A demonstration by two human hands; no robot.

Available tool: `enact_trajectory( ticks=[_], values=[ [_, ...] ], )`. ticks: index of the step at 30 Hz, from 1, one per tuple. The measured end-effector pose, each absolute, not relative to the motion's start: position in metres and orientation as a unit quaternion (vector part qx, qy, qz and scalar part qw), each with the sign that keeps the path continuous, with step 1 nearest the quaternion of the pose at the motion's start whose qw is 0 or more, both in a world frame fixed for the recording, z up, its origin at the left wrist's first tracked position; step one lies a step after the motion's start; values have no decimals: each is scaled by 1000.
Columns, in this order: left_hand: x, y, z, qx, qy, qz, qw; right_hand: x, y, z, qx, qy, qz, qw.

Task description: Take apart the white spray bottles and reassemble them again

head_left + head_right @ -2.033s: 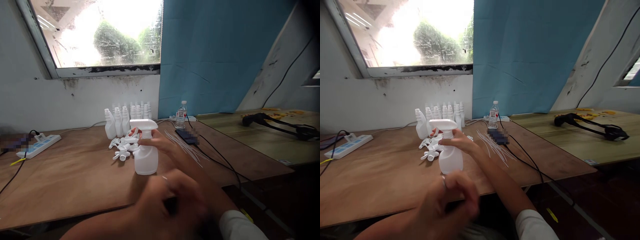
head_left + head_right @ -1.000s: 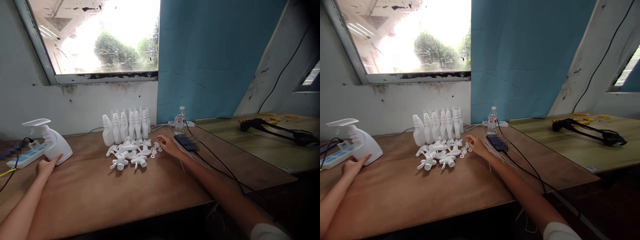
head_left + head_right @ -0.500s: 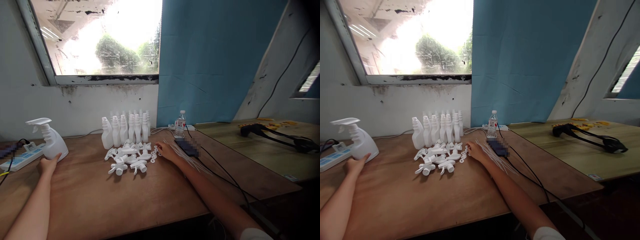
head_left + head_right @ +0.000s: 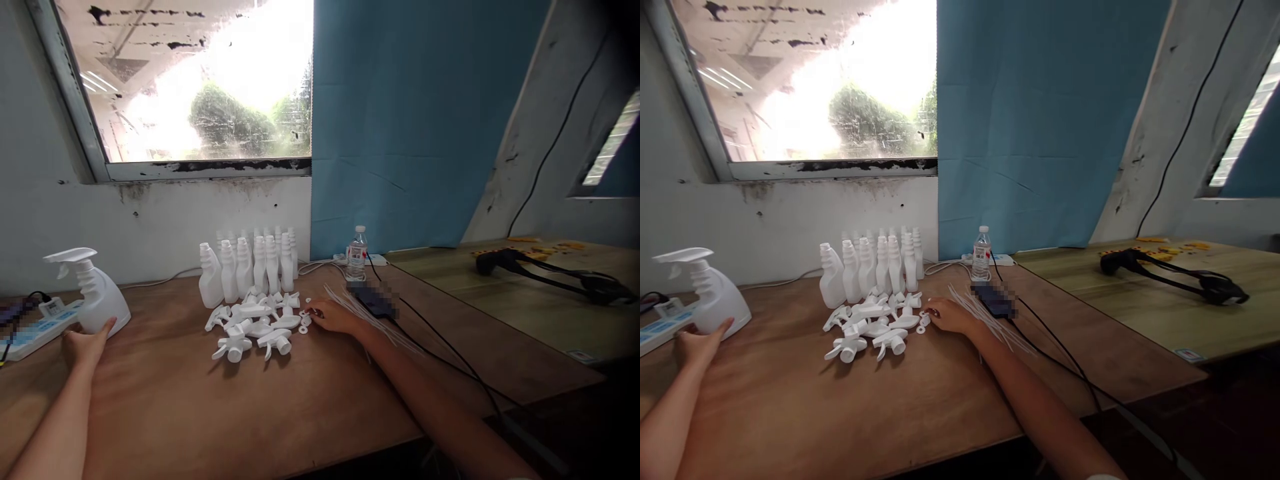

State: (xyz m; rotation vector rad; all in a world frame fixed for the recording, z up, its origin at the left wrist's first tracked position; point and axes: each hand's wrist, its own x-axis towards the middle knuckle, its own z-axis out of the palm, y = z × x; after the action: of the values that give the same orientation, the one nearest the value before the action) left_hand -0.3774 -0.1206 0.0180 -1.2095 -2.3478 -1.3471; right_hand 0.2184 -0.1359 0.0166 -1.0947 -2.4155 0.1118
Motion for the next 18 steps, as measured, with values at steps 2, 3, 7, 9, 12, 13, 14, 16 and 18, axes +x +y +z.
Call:
enact_trajectory(
  ticks=[2,3,7,9,12,13,14,16,18],
  values=[
    [-372,-126,16,-327,-793,-505,95,217,-139,19,-390,-893,39,222],
    [-370,-128,15,-308,-783,-529,114,217,-140,20,-389,-897,38,208],
    [-349,-126,14,-411,-705,-530,229,215,-142,21,-391,-902,49,175],
    [-326,-122,15,-506,-664,-497,238,215,-142,20,-386,-903,60,180],
    [-276,-122,16,-638,-574,-479,182,214,-142,20,-386,-897,72,202],
    [-258,-125,16,-667,-551,-480,144,214,-142,20,-389,-894,76,209],
    [-240,-129,16,-698,-528,-473,100,214,-142,20,-393,-890,78,217],
    [-210,-141,16,-764,-468,-443,35,214,-142,19,-396,-885,79,230],
    [-190,-153,15,-833,-382,-400,-12,213,-143,19,-394,-885,73,236]
  ],
)
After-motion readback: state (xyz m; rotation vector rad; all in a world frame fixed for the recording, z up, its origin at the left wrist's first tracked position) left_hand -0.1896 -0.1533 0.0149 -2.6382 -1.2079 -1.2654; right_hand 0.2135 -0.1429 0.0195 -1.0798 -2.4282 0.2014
